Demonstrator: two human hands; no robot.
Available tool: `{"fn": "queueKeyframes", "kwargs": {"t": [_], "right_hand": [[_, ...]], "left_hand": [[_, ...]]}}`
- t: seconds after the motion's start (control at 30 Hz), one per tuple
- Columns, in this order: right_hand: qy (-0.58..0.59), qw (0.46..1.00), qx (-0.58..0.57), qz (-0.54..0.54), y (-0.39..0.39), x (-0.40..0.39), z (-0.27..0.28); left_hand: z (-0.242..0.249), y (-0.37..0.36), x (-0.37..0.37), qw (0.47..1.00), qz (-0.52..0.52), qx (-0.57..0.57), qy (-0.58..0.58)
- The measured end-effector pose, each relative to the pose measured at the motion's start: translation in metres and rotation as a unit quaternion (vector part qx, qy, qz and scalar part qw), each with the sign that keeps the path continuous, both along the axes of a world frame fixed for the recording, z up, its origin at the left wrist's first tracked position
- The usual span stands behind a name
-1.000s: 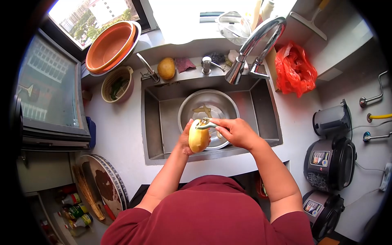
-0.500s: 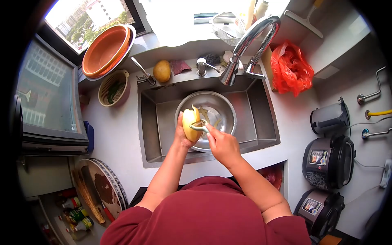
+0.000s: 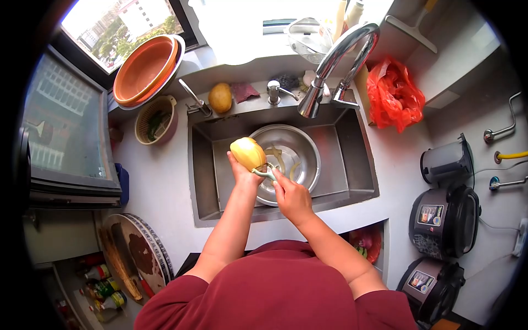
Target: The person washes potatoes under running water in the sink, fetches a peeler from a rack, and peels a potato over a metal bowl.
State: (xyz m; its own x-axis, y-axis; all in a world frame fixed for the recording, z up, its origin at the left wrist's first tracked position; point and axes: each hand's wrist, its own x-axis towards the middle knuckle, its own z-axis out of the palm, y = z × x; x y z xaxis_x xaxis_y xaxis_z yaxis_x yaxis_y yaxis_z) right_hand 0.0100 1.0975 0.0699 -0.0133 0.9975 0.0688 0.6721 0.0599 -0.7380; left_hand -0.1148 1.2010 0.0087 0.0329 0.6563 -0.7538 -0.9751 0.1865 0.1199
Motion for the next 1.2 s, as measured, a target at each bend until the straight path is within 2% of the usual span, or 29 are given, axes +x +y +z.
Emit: {"fn": "queueKeyframes", "kwargs": {"t": [0.1,0.2,0.23,0.33,0.37,0.5,0.53,0.6,0.7,0.83,0.93,0.97,1.07,1.1,1.2], "right_hand": [[0.057,0.995,-0.084,-0.018,-0.005,-0.001,-0.006],[0.161,0.986,0.017,-0.045,0.001,0.009,-0.012],[0.183,0.982,0.014,-0.051,0.004,0.015,-0.014],[0.257,0.962,-0.024,-0.088,0.017,0.028,-0.043],[0.318,0.939,-0.083,-0.100,0.023,0.025,-0.031],[0.393,0.909,-0.110,-0.091,0.049,-0.002,-0.017],[0.388,0.914,-0.088,-0.077,0.051,-0.009,-0.014],[0.369,0.924,-0.067,-0.070,0.050,-0.014,-0.013],[0.365,0.926,-0.079,-0.049,0.044,-0.016,-0.017],[0.455,0.881,-0.089,-0.098,0.042,-0.013,-0.025],[0.298,0.942,-0.107,-0.113,0.059,0.017,-0.059],[0.208,0.967,-0.102,-0.111,0.064,0.024,-0.056],[0.239,0.967,-0.073,-0.044,0.065,0.033,-0.032],[0.216,0.968,-0.128,-0.003,0.065,0.030,-0.006],[0.152,0.975,-0.112,0.114,0.064,0.020,0.034]], "left_hand": [[-0.017,0.008,-0.002,0.999,0.034,0.024,-0.012],[-0.012,0.009,-0.009,0.999,0.021,0.010,0.024],[-0.005,0.010,-0.012,0.999,0.008,0.000,0.048],[-0.013,0.004,-0.025,0.997,-0.028,0.069,-0.003],[-0.013,0.000,-0.025,0.996,-0.035,0.087,0.010],[-0.008,-0.028,-0.019,0.976,-0.100,0.195,-0.003],[-0.008,-0.032,-0.014,0.960,-0.122,0.252,0.023],[0.000,-0.039,-0.011,0.959,-0.139,0.241,0.052],[0.012,-0.047,-0.021,0.924,-0.176,0.339,0.010],[-0.002,-0.051,-0.027,0.942,-0.184,0.264,0.094],[0.012,-0.059,-0.030,0.934,-0.193,0.271,0.130],[0.008,-0.062,-0.032,0.931,-0.198,0.276,0.135],[-0.003,-0.062,-0.038,0.915,-0.209,0.300,0.171],[-0.001,-0.064,-0.038,0.905,-0.211,0.311,0.197],[-0.003,-0.068,-0.041,0.872,-0.221,0.358,0.250]]}}
